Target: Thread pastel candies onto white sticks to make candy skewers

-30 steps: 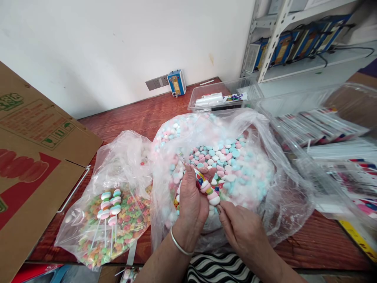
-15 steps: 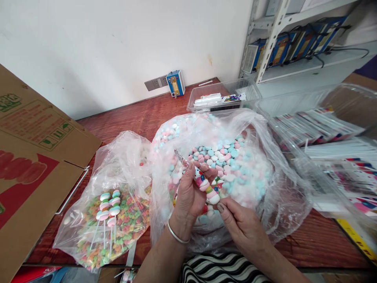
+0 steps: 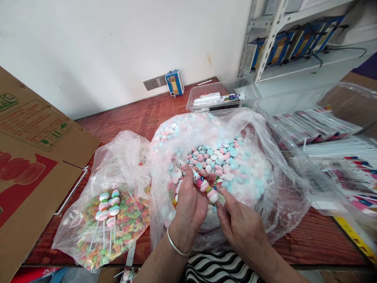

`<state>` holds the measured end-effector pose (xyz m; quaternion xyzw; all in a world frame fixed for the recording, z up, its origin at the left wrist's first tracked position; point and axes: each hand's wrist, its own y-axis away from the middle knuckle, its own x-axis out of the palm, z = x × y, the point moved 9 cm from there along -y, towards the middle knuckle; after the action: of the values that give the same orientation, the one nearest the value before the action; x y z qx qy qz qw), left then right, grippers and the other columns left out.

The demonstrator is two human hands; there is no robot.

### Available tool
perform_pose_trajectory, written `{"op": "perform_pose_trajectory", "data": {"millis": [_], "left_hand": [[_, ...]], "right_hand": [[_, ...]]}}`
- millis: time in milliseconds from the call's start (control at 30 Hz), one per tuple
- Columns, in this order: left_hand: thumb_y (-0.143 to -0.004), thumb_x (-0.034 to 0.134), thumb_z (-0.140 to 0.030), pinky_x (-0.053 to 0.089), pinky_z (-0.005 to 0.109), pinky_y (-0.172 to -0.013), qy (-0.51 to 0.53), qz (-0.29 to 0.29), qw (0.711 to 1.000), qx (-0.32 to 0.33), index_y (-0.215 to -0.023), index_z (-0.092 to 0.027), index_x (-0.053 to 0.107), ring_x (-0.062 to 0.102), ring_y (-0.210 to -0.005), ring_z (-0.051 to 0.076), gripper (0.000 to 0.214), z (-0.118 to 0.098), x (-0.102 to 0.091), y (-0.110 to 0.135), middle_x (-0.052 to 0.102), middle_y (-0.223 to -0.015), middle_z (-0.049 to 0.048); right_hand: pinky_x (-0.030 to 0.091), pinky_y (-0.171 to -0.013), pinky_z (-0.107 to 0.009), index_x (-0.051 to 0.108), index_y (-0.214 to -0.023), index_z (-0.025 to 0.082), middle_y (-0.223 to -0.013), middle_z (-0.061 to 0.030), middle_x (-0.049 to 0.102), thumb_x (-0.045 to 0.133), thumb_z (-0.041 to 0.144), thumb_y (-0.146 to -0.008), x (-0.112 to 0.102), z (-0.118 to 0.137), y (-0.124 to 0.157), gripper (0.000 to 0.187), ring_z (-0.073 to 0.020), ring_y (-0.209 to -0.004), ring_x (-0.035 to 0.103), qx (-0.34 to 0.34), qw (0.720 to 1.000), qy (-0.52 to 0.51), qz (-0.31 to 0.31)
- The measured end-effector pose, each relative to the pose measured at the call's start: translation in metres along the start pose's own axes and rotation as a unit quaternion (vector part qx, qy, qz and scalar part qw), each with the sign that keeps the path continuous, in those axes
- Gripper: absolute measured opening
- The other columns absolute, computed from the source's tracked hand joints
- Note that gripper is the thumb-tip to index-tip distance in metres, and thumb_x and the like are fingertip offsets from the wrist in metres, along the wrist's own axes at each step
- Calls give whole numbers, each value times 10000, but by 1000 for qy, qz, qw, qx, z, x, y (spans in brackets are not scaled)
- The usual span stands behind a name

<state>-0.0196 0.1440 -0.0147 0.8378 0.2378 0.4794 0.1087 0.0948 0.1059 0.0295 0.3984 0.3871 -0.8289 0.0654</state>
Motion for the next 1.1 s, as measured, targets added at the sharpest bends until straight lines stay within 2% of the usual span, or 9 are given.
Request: {"op": "perform_pose_trajectory", "data": {"millis": [167, 400, 567, 667, 767, 867, 933, 1000, 1100], "left_hand": [[-810, 706, -456, 550, 313, -773, -33, 6, 999, -6, -830, -169, 597, 667, -713, 161, 308, 3, 1, 5, 625, -725, 11], [-882, 615, -466, 553, 284, -753, 0, -37, 999, -16, -852, -167, 593, 678, -723, 152, 301, 4, -1, 8, 633, -747, 22], [-869, 612, -508, 529, 327, -861, -56, -4, 998, 30, -804, -159, 615, 694, -812, 183, 354, 4, 0, 11, 635, -717, 22], [-890, 600, -464, 509, 339, -902, -82, 30, 996, 20, -815, -157, 625, 694, -853, 189, 317, 4, 0, 12, 655, -748, 25], [-889, 607, -435, 498, 367, -928, -72, 72, 995, -10, -889, -154, 647, 691, -914, 214, 284, 2, 5, 11, 694, -848, 54], [-871, 645, -349, 489, 359, -944, -36, 101, 994, -13, -940, -167, 655, 685, -908, 193, 195, -3, 10, 8, 694, -869, 40], [-849, 681, -309, 494, 341, -929, -20, 95, 995, -16, -914, -174, 651, 680, -843, 162, 153, -2, 9, 6, 670, -823, 12], [-838, 700, -312, 503, 341, -915, -17, 72, 997, -13, -875, -166, 642, 668, -787, 143, 161, -1, 6, 4, 651, -795, 2], [-836, 707, -316, 507, 357, -927, -11, 48, 999, -9, -856, -157, 629, 658, -754, 128, 178, 2, 1, 2, 639, -784, -2]], "right_hand": [[554, -614, -272, 240, -1529, 142, -1023, -123, 759, 336, 124, -985, 17, 2, -1, 552, -196, -718, 731, 9, 985, -134, 110], [550, -566, -277, 304, -1510, 124, -790, -70, 745, 362, 114, -974, 14, 8, -2, 539, -197, -622, 707, -22, 982, -161, 100], [591, -699, -337, 426, -1453, 89, -1085, -168, 745, 382, 147, -968, 24, -3, -2, 491, -238, -790, 741, 43, 972, -184, 140], [584, -674, -305, 426, -1472, 137, -1105, -141, 741, 402, 177, -968, 30, -12, 1, 506, -209, -771, 725, 114, 942, -271, 165], [523, -511, -226, 429, -1477, 198, -779, -28, 733, 407, 217, -989, 35, -16, 5, 489, -135, -540, 620, 170, 883, -397, 182], [395, -363, -171, 383, -1497, 197, -515, 72, 567, 360, 233, -1022, 40, -16, 8, 477, -94, -373, 477, 203, 835, -475, 189], [457, -413, -175, 388, -1492, 204, -576, 52, 627, 383, 211, -1017, 34, -19, 5, 476, -104, -447, 575, 187, 863, -443, 156], [585, -663, -243, 406, -1483, 233, -928, -43, 754, 443, 152, -983, 21, -18, 0, 508, -157, -786, 723, 120, 920, -360, 99], [544, -956, -324, 333, -1522, 263, -1375, -98, 609, 460, 59, -945, 9, -6, 0, 625, -194, -1183, 633, 6, 963, -265, 56]]}}
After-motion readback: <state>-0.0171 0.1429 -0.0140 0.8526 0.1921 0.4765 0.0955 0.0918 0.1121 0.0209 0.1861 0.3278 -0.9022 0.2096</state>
